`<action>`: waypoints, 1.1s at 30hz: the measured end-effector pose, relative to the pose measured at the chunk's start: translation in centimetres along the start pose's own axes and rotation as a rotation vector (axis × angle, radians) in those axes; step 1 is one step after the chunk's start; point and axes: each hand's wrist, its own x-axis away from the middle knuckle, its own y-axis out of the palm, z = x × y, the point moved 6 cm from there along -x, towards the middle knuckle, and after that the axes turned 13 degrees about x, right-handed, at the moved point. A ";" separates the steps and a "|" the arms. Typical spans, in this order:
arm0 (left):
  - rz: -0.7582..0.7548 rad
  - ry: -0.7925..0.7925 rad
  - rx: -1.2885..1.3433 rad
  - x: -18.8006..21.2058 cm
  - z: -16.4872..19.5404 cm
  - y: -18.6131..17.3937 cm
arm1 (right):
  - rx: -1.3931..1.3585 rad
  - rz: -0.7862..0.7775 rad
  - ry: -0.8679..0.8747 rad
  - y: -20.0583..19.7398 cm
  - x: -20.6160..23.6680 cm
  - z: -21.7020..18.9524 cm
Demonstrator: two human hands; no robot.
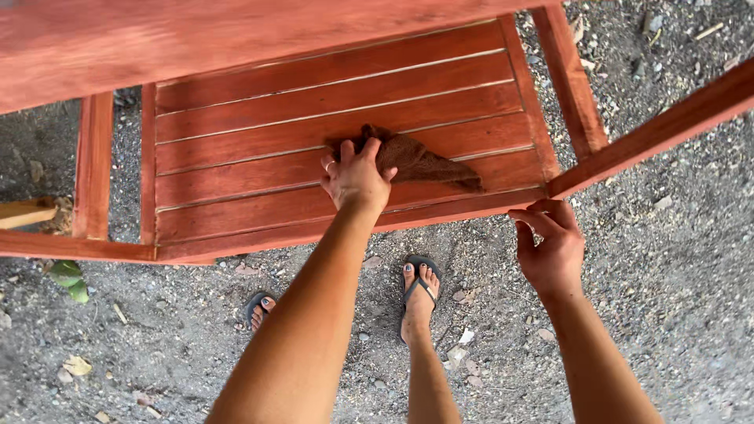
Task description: The person wipes the surfaces of a reddish-brown wooden shelving unit using a brown cloth. They clean the slatted shelves and frame, folding the cloth as needed, and move around the unit to reach different sides.
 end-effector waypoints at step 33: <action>-0.232 0.460 -0.272 3.7 8.0 4.6 | -0.381 0.073 0.597 2.7 2.1 7.2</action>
